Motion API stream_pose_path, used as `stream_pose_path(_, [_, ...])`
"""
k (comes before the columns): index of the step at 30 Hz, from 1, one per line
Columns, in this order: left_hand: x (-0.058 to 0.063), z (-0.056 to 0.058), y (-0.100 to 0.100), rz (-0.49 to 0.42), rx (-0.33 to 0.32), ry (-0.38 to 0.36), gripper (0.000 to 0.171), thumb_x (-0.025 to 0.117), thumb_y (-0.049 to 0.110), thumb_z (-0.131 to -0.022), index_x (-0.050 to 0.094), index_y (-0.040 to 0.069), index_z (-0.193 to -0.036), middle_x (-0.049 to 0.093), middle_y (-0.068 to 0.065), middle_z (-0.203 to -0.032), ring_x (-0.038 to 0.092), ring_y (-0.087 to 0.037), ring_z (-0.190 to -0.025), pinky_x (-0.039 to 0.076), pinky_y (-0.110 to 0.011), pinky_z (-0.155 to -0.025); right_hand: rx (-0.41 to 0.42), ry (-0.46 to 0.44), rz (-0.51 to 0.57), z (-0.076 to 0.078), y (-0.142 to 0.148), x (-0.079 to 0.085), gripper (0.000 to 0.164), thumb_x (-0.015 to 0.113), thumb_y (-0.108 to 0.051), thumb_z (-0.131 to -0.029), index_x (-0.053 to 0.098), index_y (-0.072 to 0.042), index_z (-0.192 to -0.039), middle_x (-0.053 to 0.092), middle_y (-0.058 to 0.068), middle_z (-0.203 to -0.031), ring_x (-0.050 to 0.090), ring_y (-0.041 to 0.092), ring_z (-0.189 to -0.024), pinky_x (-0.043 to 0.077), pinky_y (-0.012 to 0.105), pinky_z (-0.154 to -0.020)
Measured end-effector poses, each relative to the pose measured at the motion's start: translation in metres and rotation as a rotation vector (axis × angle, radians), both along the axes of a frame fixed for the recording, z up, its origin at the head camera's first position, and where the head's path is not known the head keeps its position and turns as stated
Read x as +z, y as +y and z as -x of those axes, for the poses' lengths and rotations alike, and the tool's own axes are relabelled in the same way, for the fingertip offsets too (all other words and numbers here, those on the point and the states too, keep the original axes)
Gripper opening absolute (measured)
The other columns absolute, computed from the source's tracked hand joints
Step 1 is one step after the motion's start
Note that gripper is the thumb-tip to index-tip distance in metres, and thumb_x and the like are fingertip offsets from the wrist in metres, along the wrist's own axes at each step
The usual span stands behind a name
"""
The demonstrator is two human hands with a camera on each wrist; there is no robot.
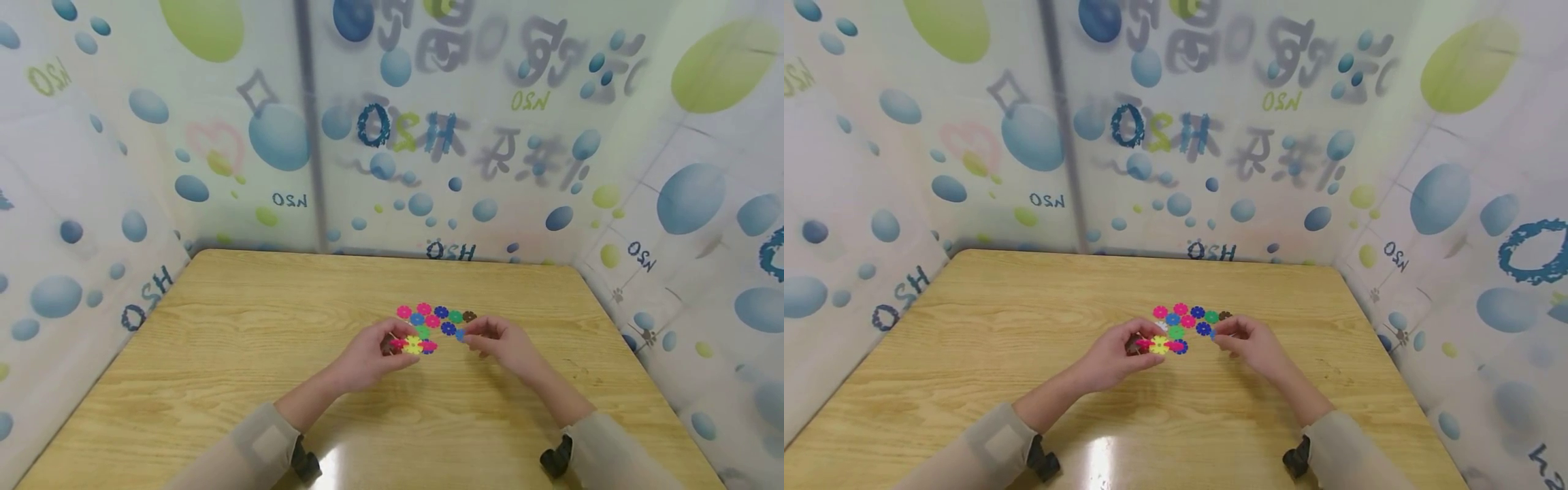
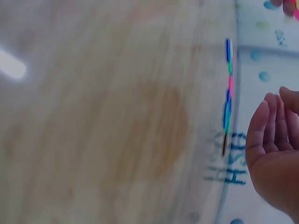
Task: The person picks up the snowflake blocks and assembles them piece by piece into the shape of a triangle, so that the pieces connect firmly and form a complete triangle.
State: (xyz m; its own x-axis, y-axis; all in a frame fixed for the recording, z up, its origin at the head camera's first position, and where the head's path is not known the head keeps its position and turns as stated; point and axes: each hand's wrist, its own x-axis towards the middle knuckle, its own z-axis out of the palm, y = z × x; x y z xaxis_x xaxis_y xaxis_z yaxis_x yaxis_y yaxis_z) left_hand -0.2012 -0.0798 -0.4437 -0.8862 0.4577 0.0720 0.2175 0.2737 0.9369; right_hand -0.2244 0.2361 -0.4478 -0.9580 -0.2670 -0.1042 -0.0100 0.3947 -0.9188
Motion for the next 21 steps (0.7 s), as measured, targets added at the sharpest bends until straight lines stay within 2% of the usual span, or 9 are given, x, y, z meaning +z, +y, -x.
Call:
stream_pose_path(4, [0.001, 0.000, -0.001, 0.011, 0.003, -0.008, 0.037, 0.083, 0.023, -0.100, 0.068, 0.009, -0.131, 0.071, -0.007, -0.118, 0.063, -0.018, -0.094, 0.056, -0.021, -0.079, -0.033, -0.016, -0.032, 0.014, 0.012, -0.003, 0.036, 0.073, -0.023, -0.108, 0.067, 0.002, -0.133, 0.074, 0.015, -0.118, 0.066, 0.022, -0.098, 0.061, 0.031, -0.082])
stream_pose_path(10, [0.002, 0.000, 0.000, 0.013, 0.008, -0.009, 0.036, 0.083, 0.023, -0.100, 0.068, 0.010, -0.131, 0.071, -0.006, -0.118, 0.063, -0.018, -0.095, 0.056, -0.022, -0.080, -0.051, -0.016, -0.125, 0.032, 0.024, -0.011, 0.031, 0.073, -0.022, -0.108, 0.071, -0.003, -0.132, 0.074, 0.013, -0.115, 0.062, 0.021, -0.090, 0.056, 0.031, -0.073])
stream_pose_path(16, [0.001, 0.000, -0.001, -0.001, 0.013, -0.019, 0.036, 0.083, 0.022, -0.101, 0.068, 0.010, -0.131, 0.070, -0.007, -0.118, 0.062, -0.018, -0.095, 0.055, -0.022, -0.079, -0.018, -0.037, -0.194, 0.046, 0.024, -0.013, 0.026, 0.072, -0.022, -0.107, 0.074, -0.006, -0.128, 0.071, 0.008, -0.107, 0.062, 0.022, -0.091, 0.056, 0.031, -0.078])
stream_pose_path(21, [0.000, 0.001, -0.001, -0.004, 0.017, -0.027, 0.037, 0.083, 0.023, -0.100, 0.068, 0.011, -0.131, 0.070, -0.007, -0.118, 0.062, -0.019, -0.095, 0.055, -0.022, -0.078, 0.045, -0.048, -0.238, 0.052, 0.019, -0.012, 0.026, 0.074, -0.024, -0.106, 0.075, -0.009, -0.127, 0.069, 0.008, -0.112, 0.060, 0.023, -0.096, 0.054, 0.031, -0.080])
